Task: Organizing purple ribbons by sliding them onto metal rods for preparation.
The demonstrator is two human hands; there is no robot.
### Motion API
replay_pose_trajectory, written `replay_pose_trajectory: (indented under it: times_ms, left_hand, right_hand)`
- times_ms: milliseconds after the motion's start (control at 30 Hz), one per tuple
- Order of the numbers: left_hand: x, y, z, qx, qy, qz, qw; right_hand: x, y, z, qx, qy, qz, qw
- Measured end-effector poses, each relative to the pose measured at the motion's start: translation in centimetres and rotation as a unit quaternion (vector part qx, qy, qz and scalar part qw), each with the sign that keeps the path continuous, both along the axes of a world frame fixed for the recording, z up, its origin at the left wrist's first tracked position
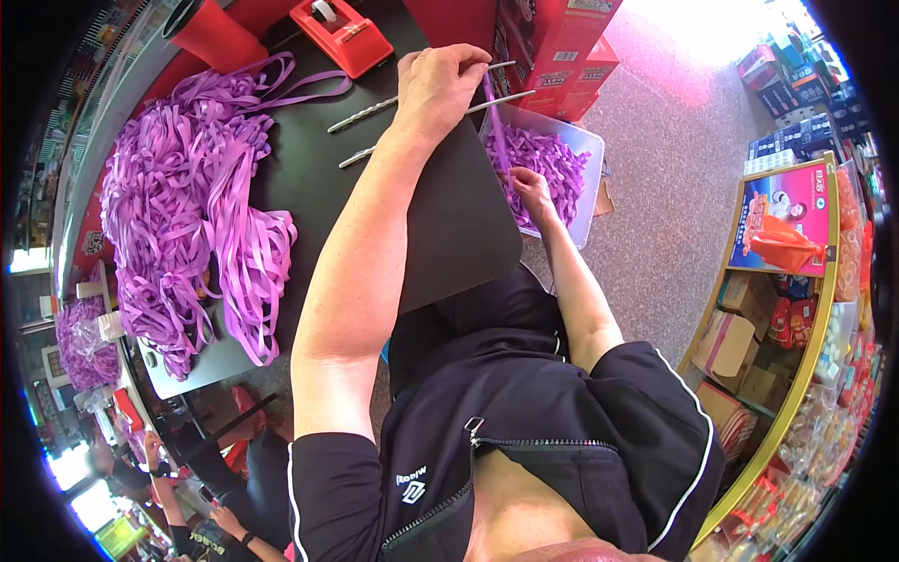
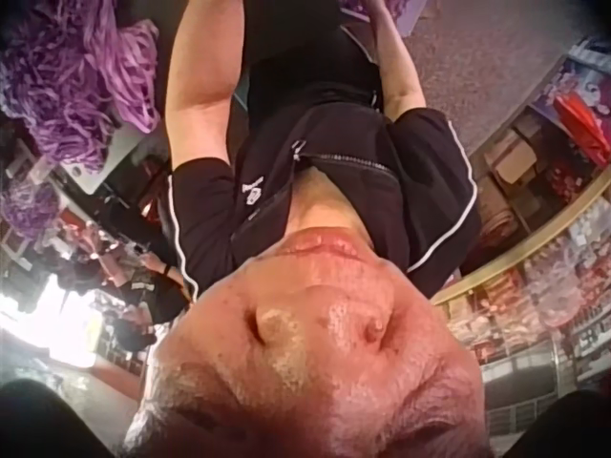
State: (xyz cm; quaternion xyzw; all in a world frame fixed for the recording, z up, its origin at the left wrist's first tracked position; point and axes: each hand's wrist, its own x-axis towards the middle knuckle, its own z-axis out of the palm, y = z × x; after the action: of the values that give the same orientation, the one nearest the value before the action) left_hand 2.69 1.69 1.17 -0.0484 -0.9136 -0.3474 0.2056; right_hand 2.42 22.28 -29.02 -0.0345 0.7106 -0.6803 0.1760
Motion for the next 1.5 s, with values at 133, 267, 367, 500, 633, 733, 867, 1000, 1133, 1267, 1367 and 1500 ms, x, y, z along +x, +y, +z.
replay_pose_trajectory:
  times_ms: [133,267,367,500,633,733,867,1000,1133,1267,1367,1500]
  left_hand:
    - [-0.1,-0.3,-0.1,-0.009,-0.022,0.0,1.0]
    - [-0.2,-0.4,-0.1,-0.012,-0.042,-0.001,0.999]
    - [-0.2,-0.3,0.0,-0.021,-0.044,-0.002,0.999]
    - [-0.2,-0.4,-0.1,-0.009,-0.054,0.006,0.999]
    - [-0.3,-0.2,-0.1,-0.025,-0.044,0.007,0.999]
    - [0.0,-0.1,0.1,-0.026,-0.057,0.012,0.998]
    - [-0.1,0.1,0.1,-0.024,-0.053,0.014,0.998]
    - [-0.1,-0.3,-0.1,-0.029,-0.044,0.01,0.999]
    - [0.0,0.0,0.2,-0.016,-0.053,0.008,0.998]
    - [-0.1,-0.1,0.1,-0.025,-0.054,0.007,0.998]
    - [-0.2,-0.1,0.0,-0.023,-0.056,0.008,0.998]
    - [-0.1,-0.2,0.0,-0.017,-0.059,0.011,0.998]
  right_hand:
    - [0.9,-0.5,-0.3,0.021,-0.008,-0.009,1.0]
    - [1.9,-0.8,-1.0,-0.001,0.045,-0.037,0.998]
    - [2.1,-0.4,-0.9,0.044,0.062,-0.026,0.997]
    - [2.1,-0.2,-0.5,0.066,0.086,-0.035,0.994]
    - [2.2,0.0,0.2,0.122,0.153,-0.067,0.978]
    - [2.2,-0.6,3.7,0.173,0.265,-0.085,0.945]
    - [0.6,-1.9,8.7,0.066,0.17,-0.094,0.979]
    - [-0.5,-3.4,12.4,-0.3,-0.097,-0.092,0.945]
    - [-1.2,-2.2,10.6,-0.371,-0.138,-0.073,0.915]
    - [-0.8,0.1,5.5,0.14,0.158,-0.116,0.971]
    - [0.2,0.9,3.3,0.254,0.167,-0.09,0.949]
    - [0.9,0.3,2.4,0.254,0.164,-0.084,0.95]
